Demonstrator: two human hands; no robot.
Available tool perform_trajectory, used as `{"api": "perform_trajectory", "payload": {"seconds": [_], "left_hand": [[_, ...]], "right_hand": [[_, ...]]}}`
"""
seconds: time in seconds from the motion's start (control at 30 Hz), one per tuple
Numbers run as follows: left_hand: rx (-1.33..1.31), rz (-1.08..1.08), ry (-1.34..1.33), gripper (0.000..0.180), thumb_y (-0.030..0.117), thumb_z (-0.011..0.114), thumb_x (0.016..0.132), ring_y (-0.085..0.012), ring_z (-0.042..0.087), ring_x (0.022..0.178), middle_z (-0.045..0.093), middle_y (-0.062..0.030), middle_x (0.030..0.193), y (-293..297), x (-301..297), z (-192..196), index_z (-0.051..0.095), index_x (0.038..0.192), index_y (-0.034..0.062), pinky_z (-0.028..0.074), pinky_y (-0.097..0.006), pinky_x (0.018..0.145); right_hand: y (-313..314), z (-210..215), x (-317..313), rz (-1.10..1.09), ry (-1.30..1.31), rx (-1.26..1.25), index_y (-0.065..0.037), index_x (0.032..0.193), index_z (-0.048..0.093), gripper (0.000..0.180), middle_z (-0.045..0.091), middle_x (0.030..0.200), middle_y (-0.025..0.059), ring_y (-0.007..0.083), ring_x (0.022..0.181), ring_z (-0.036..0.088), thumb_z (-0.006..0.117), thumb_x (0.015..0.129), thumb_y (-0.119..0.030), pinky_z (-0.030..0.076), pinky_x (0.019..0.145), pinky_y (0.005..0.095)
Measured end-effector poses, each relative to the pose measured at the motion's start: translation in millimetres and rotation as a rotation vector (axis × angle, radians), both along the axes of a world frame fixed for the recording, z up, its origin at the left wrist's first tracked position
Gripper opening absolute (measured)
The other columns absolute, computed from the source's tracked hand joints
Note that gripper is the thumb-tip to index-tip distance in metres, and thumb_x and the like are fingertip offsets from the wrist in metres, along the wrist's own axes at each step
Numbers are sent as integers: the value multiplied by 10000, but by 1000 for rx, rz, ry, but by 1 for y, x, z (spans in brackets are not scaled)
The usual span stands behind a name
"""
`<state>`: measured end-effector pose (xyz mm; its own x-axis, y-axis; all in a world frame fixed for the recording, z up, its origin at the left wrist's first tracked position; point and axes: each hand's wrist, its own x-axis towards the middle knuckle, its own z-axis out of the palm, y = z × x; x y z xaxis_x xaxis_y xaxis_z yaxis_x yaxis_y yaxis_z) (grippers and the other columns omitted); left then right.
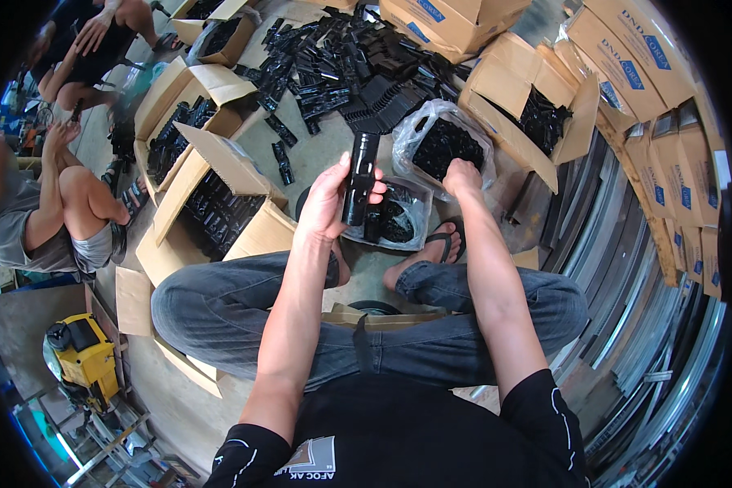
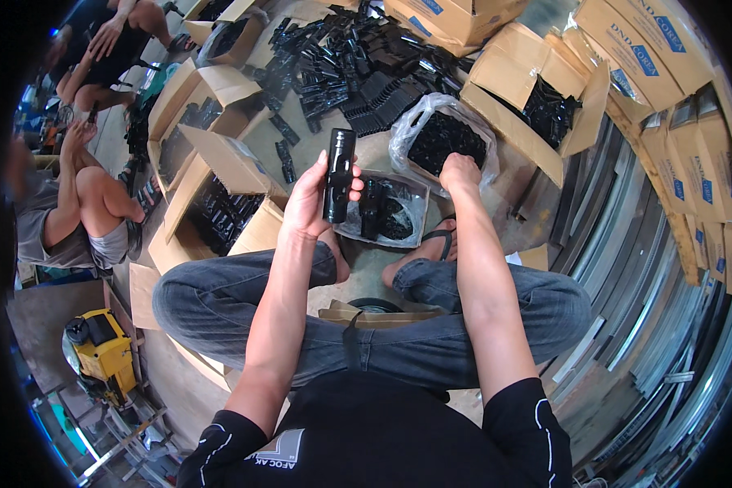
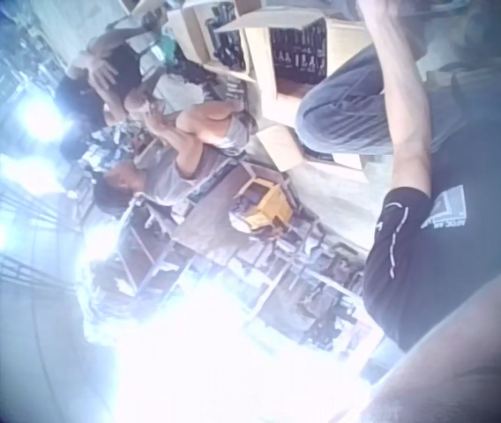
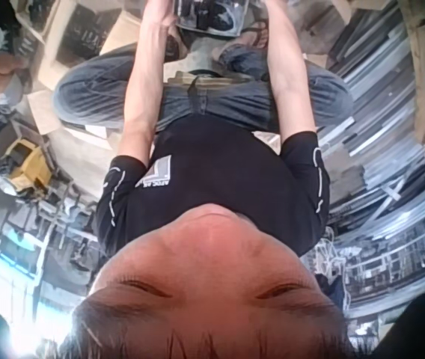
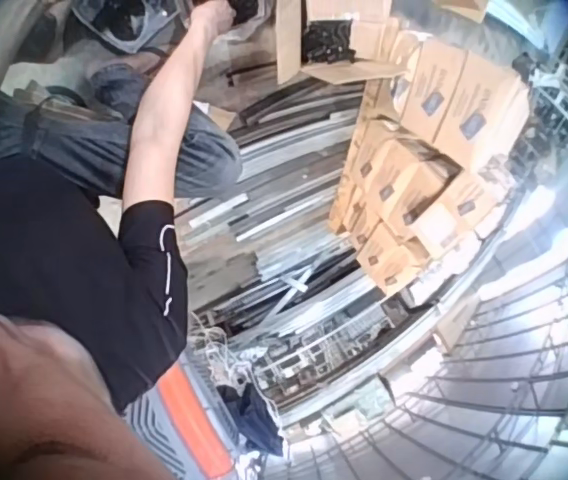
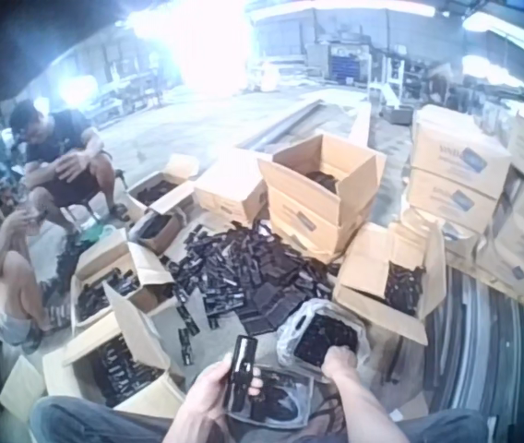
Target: The person sits on the floor and assembles small black metal components by hand, taking pieces from a plastic bag and boxes, and fitting them together.
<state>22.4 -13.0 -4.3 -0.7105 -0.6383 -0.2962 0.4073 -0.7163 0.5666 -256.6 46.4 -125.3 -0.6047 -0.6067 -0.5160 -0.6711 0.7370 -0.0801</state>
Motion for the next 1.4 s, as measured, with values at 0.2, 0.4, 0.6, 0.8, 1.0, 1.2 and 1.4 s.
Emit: {"api": "perform_trajectory", "payload": {"seconds": [0.2,0.4,0.6,0.8,1.0,1.2,1.4], "left_hand": [[80,32,188,506,412,456,1053,-237,690,845,663,-157,1043,-2,7,-12,520,1277,-38,604,-335,708],[108,38,241,504,412,442,1059,-235,695,864,666,-149,1048,-4,4,-14,521,1281,-33,608,-345,749],[116,43,261,513,403,449,1057,-271,672,944,633,-162,1101,-6,3,-16,483,1314,-39,609,-381,771],[40,171,152,418,339,487,1053,-244,705,929,671,-158,1085,-6,0,-6,545,1261,-19,608,-346,801],[-130,273,-30,375,308,513,1046,-217,710,918,701,-164,1087,-10,-1,10,600,1189,-27,599,-332,791],[-271,323,-117,299,246,584,1021,-167,696,854,710,-109,1006,-14,1,5,628,1153,-18,587,-306,781],[-448,405,-291,264,136,650,982,-122,666,922,697,-76,1038,-12,-7,7,619,1183,-33,534,-257,834]], "right_hand": [[-2,25,6,-25,-37,66,-42,1142,710,301,668,1252,169,323,1201,623,648,858,-124,527,995,397],[-5,27,6,-90,55,-337,-7,1049,717,242,732,1062,179,297,998,718,645,852,-128,577,856,382],[-36,68,50,-12,-811,-1052,-2,1027,705,154,612,739,-21,58,545,493,630,919,-82,402,482,223],[-37,146,95,-32,-1210,-1042,17,1145,674,214,657,873,22,73,690,566,584,965,-57,468,631,202],[-30,167,105,35,-1300,-1029,24,1114,622,157,700,909,95,106,741,653,594,982,-57,522,646,237],[-32,156,122,28,-1238,-1065,20,1046,674,125,704,896,58,103,747,653,657,937,-39,517,649,239],[-34,146,131,-222,-1294,-1174,23,988,663,90,676,851,58,85,696,626,682,902,4,528,593,227]]}}
